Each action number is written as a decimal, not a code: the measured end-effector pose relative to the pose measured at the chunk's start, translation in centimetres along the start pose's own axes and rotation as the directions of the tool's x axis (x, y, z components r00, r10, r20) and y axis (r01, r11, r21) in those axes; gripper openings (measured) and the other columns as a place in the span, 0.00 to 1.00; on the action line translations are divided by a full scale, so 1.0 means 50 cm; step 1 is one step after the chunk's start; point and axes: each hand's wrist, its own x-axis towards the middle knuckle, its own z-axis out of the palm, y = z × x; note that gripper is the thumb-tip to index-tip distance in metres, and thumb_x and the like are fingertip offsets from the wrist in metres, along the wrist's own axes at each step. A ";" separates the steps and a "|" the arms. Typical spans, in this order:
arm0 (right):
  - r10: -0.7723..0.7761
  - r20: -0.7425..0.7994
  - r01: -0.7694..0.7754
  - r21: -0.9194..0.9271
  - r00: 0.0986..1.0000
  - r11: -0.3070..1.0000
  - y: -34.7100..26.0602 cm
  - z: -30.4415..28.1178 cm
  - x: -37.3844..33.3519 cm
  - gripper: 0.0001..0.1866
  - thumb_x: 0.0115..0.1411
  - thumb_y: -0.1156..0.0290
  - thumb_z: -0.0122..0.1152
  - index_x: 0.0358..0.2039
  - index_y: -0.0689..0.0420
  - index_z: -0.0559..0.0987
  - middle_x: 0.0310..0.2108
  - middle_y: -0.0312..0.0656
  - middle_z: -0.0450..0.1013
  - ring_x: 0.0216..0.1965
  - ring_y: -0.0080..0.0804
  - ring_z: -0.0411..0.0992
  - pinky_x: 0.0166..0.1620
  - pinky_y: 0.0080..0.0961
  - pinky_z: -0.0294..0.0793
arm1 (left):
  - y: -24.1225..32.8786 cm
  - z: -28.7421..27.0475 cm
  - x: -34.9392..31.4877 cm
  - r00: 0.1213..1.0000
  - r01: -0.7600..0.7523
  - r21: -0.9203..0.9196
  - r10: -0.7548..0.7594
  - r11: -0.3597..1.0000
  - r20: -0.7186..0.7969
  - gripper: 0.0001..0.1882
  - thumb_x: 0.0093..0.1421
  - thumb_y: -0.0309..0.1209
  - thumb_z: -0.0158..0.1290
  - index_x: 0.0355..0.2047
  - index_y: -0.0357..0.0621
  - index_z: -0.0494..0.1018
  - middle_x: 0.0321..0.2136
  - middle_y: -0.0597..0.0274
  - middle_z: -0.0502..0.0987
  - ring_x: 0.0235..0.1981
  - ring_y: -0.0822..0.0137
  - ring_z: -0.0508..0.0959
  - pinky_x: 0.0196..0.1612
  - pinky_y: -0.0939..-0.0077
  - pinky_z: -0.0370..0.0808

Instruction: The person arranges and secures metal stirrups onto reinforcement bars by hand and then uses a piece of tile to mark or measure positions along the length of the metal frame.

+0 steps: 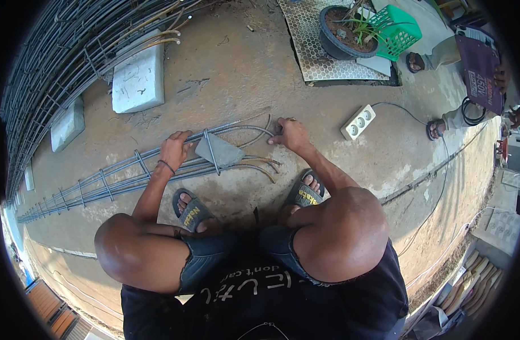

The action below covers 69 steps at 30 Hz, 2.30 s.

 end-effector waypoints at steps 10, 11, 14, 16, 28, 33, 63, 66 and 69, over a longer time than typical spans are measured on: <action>-0.292 -0.147 0.302 0.050 0.945 0.952 0.010 -0.020 0.082 0.13 0.55 0.67 0.59 0.41 0.56 0.74 0.37 0.52 0.71 0.42 0.51 0.70 0.43 0.41 0.71 | 0.008 0.014 0.010 0.996 -0.093 0.187 0.088 0.978 0.033 0.14 0.50 0.21 0.51 0.38 0.47 0.73 0.30 0.56 0.77 0.34 0.52 0.78 0.35 0.59 0.75; -0.351 -0.116 0.354 0.011 0.929 0.935 0.010 -0.017 0.088 0.11 0.57 0.69 0.56 0.40 0.56 0.74 0.38 0.52 0.71 0.43 0.51 0.70 0.44 0.41 0.70 | 0.012 0.013 0.010 0.997 -0.083 0.193 0.080 0.978 0.025 0.15 0.48 0.20 0.50 0.38 0.47 0.73 0.30 0.56 0.76 0.34 0.52 0.78 0.35 0.59 0.75; -0.389 -0.012 0.387 -0.085 0.921 0.918 0.018 -0.018 0.092 0.08 0.60 0.70 0.50 0.39 0.57 0.73 0.37 0.51 0.71 0.42 0.52 0.70 0.44 0.42 0.70 | 0.016 0.009 0.009 0.994 -0.070 0.224 0.048 0.972 0.102 0.16 0.49 0.21 0.53 0.41 0.43 0.72 0.32 0.54 0.77 0.36 0.53 0.78 0.37 0.61 0.75; -0.372 -0.021 0.371 -0.031 0.928 0.928 0.017 -0.010 0.079 0.08 0.60 0.71 0.48 0.38 0.57 0.72 0.36 0.51 0.71 0.42 0.52 0.69 0.44 0.42 0.70 | 0.011 0.006 0.005 0.994 -0.085 0.212 0.069 0.974 0.081 0.17 0.49 0.20 0.53 0.41 0.43 0.72 0.32 0.54 0.76 0.36 0.53 0.78 0.37 0.61 0.75; -0.374 -0.093 0.371 -0.047 0.923 0.927 0.011 -0.005 0.062 0.12 0.56 0.77 0.43 0.41 0.56 0.70 0.37 0.50 0.71 0.42 0.51 0.69 0.45 0.40 0.70 | 0.011 0.007 -0.005 0.993 -0.115 0.173 0.119 0.978 -0.016 0.23 0.42 0.17 0.53 0.43 0.42 0.72 0.34 0.56 0.74 0.39 0.54 0.75 0.38 0.62 0.74; -0.379 -0.073 0.377 -0.034 0.923 0.925 0.011 -0.009 0.054 0.13 0.55 0.79 0.44 0.42 0.57 0.70 0.36 0.51 0.70 0.41 0.53 0.69 0.45 0.41 0.70 | 0.016 0.011 -0.002 0.994 -0.097 0.103 0.101 0.990 -0.033 0.23 0.42 0.16 0.52 0.42 0.42 0.72 0.33 0.56 0.74 0.38 0.52 0.75 0.37 0.60 0.73; -0.090 -0.095 0.116 0.313 0.991 0.943 0.002 -0.059 -0.019 0.16 0.59 0.61 0.58 0.40 0.60 0.75 0.31 0.50 0.75 0.31 0.45 0.74 0.36 0.37 0.71 | 0.064 -0.013 -0.016 0.946 -0.193 -0.033 0.177 0.981 -0.270 0.14 0.52 0.26 0.57 0.40 0.39 0.74 0.37 0.52 0.73 0.40 0.52 0.74 0.39 0.64 0.72; -0.048 -0.058 0.067 0.370 0.997 0.927 -0.014 -0.062 -0.051 0.16 0.58 0.61 0.59 0.40 0.61 0.76 0.31 0.50 0.75 0.30 0.42 0.74 0.35 0.36 0.71 | 0.075 -0.005 -0.022 0.940 -0.259 -0.120 0.222 0.958 -0.258 0.10 0.54 0.31 0.58 0.34 0.38 0.75 0.33 0.54 0.73 0.33 0.52 0.75 0.33 0.62 0.72; -0.116 -0.054 0.128 0.344 0.992 0.930 -0.011 -0.057 -0.072 0.16 0.58 0.61 0.60 0.39 0.61 0.76 0.30 0.49 0.75 0.30 0.43 0.73 0.35 0.36 0.71 | 0.088 0.008 -0.035 0.985 -0.152 -0.285 0.120 0.946 -0.127 0.10 0.52 0.32 0.61 0.29 0.38 0.76 0.23 0.55 0.74 0.22 0.55 0.76 0.26 0.63 0.72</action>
